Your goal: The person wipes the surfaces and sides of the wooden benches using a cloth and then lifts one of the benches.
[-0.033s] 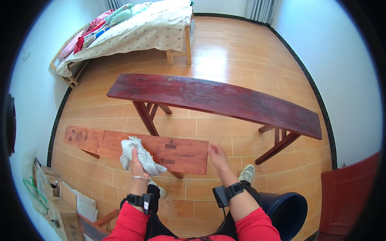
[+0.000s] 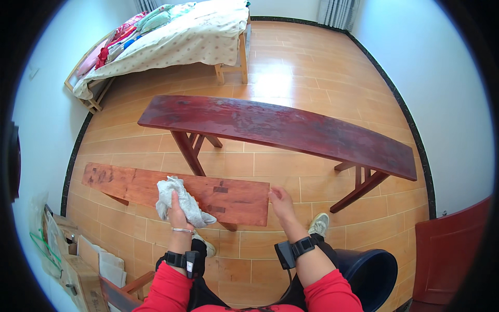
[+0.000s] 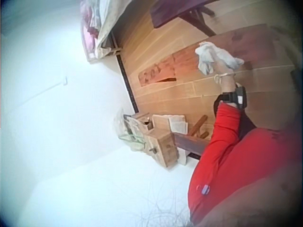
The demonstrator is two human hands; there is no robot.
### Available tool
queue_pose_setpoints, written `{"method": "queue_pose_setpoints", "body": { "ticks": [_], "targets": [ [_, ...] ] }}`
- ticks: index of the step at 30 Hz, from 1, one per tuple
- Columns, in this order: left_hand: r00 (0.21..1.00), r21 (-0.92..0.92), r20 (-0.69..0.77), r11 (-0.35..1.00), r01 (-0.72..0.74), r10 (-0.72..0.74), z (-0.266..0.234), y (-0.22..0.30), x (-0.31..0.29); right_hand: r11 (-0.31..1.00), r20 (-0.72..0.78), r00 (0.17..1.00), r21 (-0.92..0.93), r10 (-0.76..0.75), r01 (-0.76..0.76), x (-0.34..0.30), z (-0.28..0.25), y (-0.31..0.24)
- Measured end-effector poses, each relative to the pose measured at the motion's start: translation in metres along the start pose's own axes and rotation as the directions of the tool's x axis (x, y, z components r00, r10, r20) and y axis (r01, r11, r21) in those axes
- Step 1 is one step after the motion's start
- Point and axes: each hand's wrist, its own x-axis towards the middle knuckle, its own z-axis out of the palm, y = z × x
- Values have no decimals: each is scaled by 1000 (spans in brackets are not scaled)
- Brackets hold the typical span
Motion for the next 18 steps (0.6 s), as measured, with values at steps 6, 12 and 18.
{"method": "queue_pose_setpoints", "body": {
  "ticks": [6,12,18],
  "targets": [
    [947,429,97,846,-318,307,20,-16,-12,997,-31,997,13,-71,71,4,10,6],
    [847,641,529,629,-440,54,46,-20,-51,993,-33,993,-35,-116,115,3,17,2],
    [640,554,767,537,-637,-32,63,-40,-70,789,241,969,604,-50,-110,-7,25,10]
  ]
}}
